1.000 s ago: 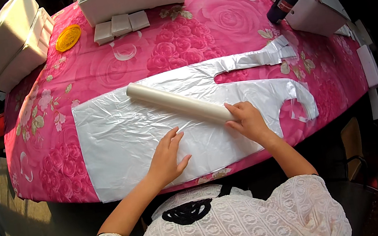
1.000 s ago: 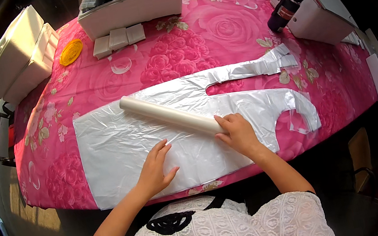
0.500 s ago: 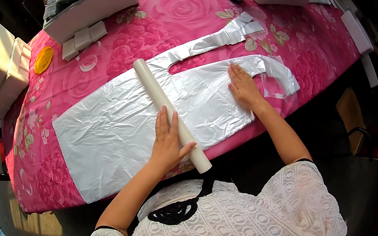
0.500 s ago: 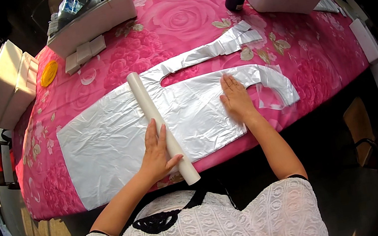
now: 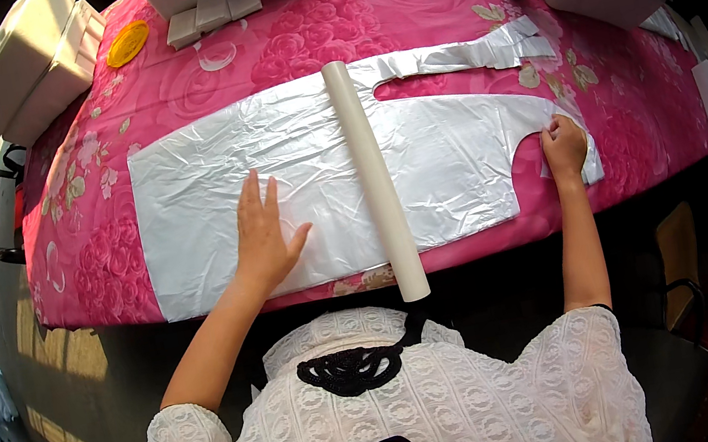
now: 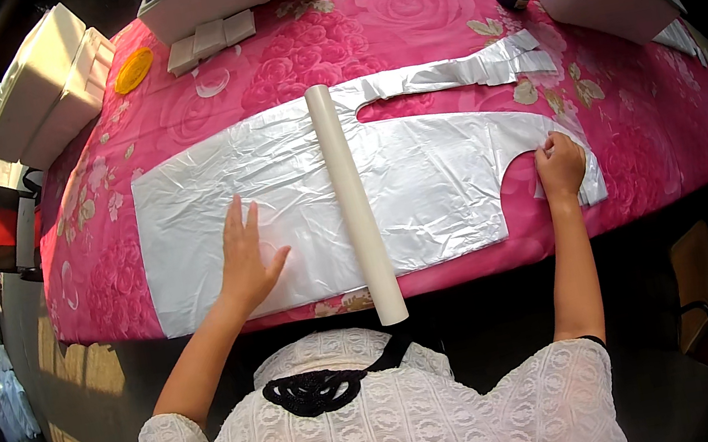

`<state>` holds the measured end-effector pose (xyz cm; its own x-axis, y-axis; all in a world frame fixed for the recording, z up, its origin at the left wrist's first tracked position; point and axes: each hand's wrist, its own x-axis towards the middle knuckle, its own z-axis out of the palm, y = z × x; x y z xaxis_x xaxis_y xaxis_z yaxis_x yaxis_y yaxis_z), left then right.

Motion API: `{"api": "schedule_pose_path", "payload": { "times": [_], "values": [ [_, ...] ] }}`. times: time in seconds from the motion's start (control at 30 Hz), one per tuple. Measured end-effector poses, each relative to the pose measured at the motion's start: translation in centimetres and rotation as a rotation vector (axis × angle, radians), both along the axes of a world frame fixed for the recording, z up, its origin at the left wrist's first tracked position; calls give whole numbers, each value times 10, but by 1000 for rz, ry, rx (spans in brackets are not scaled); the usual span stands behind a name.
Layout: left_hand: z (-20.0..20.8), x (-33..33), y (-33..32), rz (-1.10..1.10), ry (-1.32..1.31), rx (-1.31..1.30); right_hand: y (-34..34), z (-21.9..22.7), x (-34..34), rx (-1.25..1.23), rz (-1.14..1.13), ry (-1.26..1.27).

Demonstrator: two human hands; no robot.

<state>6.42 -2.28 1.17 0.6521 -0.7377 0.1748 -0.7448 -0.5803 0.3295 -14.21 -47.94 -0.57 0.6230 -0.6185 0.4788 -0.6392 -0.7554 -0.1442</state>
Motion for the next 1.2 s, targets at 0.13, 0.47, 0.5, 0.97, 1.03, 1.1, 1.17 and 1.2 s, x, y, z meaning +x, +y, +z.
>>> {"api": "schedule_pose_path", "payload": {
  "times": [0.13, 0.47, 0.5, 0.97, 1.03, 1.1, 1.17, 1.2],
  "values": [
    [-29, 83, 137, 639, -152, 175, 2, 3, 0, 207, -51, 6],
    [-15, 156, 166, 824, 341, 16, -23, 4, -2, 293, 26, 39],
    [-16, 161, 162, 821, 315, -27, -27, 4, -4, 279, 34, 47],
    [-10, 143, 152, 503, -336, -79, 5, 36, 13, 829, 120, -196],
    [16, 108, 112, 344, -72, -243, 55, 56, 30, 1021, 225, -255],
    [21, 72, 76, 221, 403, -400, 121, 79, 56, 1167, 326, -215],
    [25, 36, 34, 155, 950, -561, 180, 82, 77, 1207, 446, -76],
    [30, 24, 17, 77, 1148, -579, 211, 82, 86, 1247, 536, -50]
  ]
}}
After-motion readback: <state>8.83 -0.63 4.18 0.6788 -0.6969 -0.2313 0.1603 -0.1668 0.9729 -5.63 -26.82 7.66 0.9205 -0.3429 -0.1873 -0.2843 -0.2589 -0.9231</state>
